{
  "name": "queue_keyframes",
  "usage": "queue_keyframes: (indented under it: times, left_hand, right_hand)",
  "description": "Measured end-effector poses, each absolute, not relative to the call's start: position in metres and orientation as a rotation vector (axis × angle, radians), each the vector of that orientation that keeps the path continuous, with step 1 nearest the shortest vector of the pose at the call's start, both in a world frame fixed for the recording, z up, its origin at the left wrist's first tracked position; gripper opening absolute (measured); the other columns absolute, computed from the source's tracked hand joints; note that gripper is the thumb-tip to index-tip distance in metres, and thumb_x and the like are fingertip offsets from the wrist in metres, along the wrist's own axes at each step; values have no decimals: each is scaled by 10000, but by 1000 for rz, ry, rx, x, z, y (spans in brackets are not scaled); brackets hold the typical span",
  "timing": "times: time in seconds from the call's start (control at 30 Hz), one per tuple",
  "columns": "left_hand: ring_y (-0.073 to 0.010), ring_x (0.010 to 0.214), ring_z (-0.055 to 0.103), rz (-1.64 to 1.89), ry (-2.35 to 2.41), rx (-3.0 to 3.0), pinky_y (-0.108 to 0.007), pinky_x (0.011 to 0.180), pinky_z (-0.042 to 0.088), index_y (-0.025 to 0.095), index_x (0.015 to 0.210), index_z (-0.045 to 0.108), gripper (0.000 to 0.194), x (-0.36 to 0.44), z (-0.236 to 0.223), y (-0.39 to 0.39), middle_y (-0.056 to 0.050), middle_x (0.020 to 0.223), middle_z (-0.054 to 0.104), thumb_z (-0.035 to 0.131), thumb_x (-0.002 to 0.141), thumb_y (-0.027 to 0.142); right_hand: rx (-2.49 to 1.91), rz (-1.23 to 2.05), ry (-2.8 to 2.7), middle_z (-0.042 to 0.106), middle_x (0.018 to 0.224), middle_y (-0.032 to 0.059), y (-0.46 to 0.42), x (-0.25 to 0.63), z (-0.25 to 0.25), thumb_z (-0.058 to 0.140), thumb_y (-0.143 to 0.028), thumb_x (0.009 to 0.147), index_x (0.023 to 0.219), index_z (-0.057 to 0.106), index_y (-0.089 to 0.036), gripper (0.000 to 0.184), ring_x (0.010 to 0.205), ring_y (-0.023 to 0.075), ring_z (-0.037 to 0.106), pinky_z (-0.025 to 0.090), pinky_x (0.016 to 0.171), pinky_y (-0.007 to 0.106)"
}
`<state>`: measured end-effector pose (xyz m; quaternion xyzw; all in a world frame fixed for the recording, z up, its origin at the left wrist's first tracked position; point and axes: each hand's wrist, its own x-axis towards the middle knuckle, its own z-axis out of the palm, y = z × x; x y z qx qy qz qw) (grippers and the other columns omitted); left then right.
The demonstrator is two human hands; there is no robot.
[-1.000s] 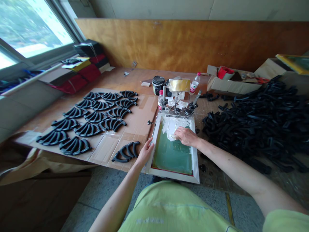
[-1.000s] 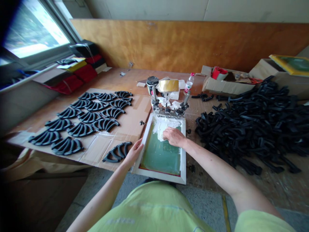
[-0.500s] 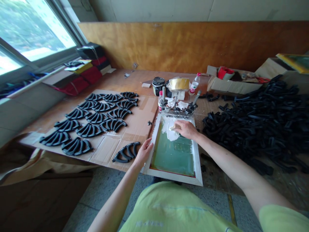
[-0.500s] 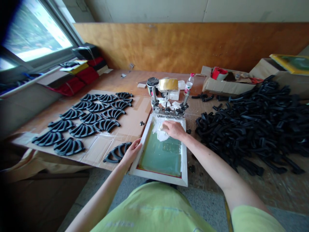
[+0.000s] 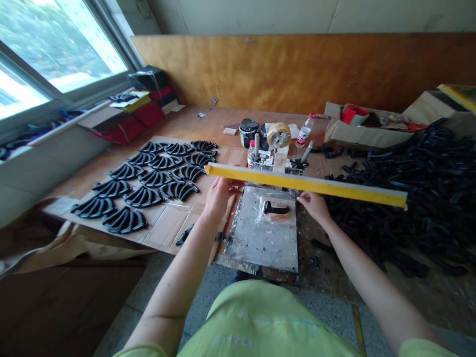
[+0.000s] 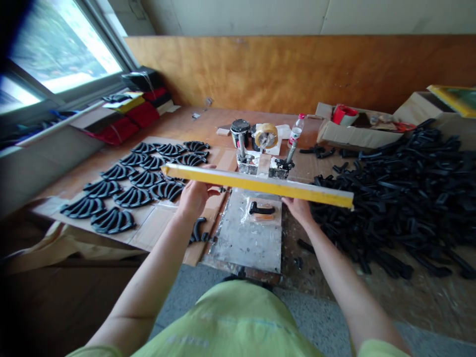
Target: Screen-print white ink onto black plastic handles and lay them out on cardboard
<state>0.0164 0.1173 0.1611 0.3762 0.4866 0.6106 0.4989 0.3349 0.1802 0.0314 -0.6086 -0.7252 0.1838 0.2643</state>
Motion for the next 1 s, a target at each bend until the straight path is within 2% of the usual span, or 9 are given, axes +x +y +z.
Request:
queue_keyframes:
  times: [0.1, 0.17, 0.33, 0.53, 0.6, 0.7, 0.77, 0.9, 1.0]
  left_hand:
    - [-135, 741, 639, 1520, 1221, 884, -211, 576, 501, 177, 1085, 594, 454, 22, 155, 118, -48, 895, 685, 488, 855, 554]
    - [-128, 735, 634, 1492, 1260, 871, -202, 572, 494, 187, 1123, 581, 488, 26, 138, 103, -53, 904, 691, 465, 862, 582]
    - [-189, 744, 662, 972, 1249, 664, -232, 487, 484, 153, 1168, 550, 644, 45, 79, 36, -118, 925, 697, 515, 788, 673]
    - [-120, 561, 594, 1330, 1554, 296, -185, 448, 409, 171, 840, 555, 546, -8, 29, -16, 5, 649, 588, 553, 728, 705]
    - [-119, 554, 588, 1333, 1734, 248, -196, 463, 425, 172, 845, 546, 552, -49, 11, -34, -18, 691, 631, 500, 751, 714]
    - [-129, 584, 609, 1169, 2051, 184, -225, 492, 458, 170, 863, 529, 556, -101, -20, -59, -95, 843, 697, 283, 857, 669]
    - [-138, 567, 606, 1041, 2167, 160, -245, 494, 463, 170, 841, 532, 564, -120, -39, -69, -122, 852, 707, 192, 892, 618]
    - [-190, 536, 609, 855, 2236, 250, -304, 517, 466, 185, 684, 560, 581, -140, -57, -66, -122, 696, 692, 212, 897, 599]
    - [-259, 624, 649, 697, 2324, 376, -363, 635, 483, 195, 565, 564, 569, -160, -55, -49, -126, 568, 639, 291, 890, 574]
  right_hand:
    - [-1421, 553, -2250, 686, 967, 38, 156, 308, 14, 687, -208, 741, 948, 664, -218, 209, 934, 205, 609, 445, 844, 327]
    - [-1351, 520, -2355, 666, 974, 50, 148, 294, 18, 652, -172, 769, 936, 661, -213, 173, 969, 216, 587, 431, 886, 359]
    - [-1185, 476, -2375, 620, 899, 63, 118, 244, 50, 609, -227, 850, 881, 646, -196, 57, 928, 226, 556, 442, 847, 362]
    - [-688, 634, -2592, 638, 949, 76, 64, 124, 45, 599, -329, 880, 1023, 647, -188, 206, 965, 231, 533, 441, 874, 366]
    - [-649, 725, -2640, 651, 1009, 81, 66, 88, 28, 605, -390, 874, 1109, 634, -193, 308, 1013, 226, 535, 432, 906, 358]
    - [-751, 798, -2788, 665, 1046, 102, 79, 45, -1, 558, -431, 897, 1145, 633, -183, 358, 1051, 228, 544, 422, 924, 345]
    - [-847, 813, -2905, 669, 1051, 120, 86, 24, -16, 540, -450, 902, 1100, 655, -163, 367, 1058, 239, 555, 420, 922, 340]
    - [-919, 804, -3024, 671, 1046, 156, 88, 2, -30, 502, -530, 895, 1020, 683, -129, 457, 1051, 251, 582, 416, 921, 326]
    - [-902, 836, -3031, 681, 1041, 157, 87, -3, -30, 484, -562, 890, 1039, 686, -138, 492, 1027, 249, 605, 422, 908, 316]
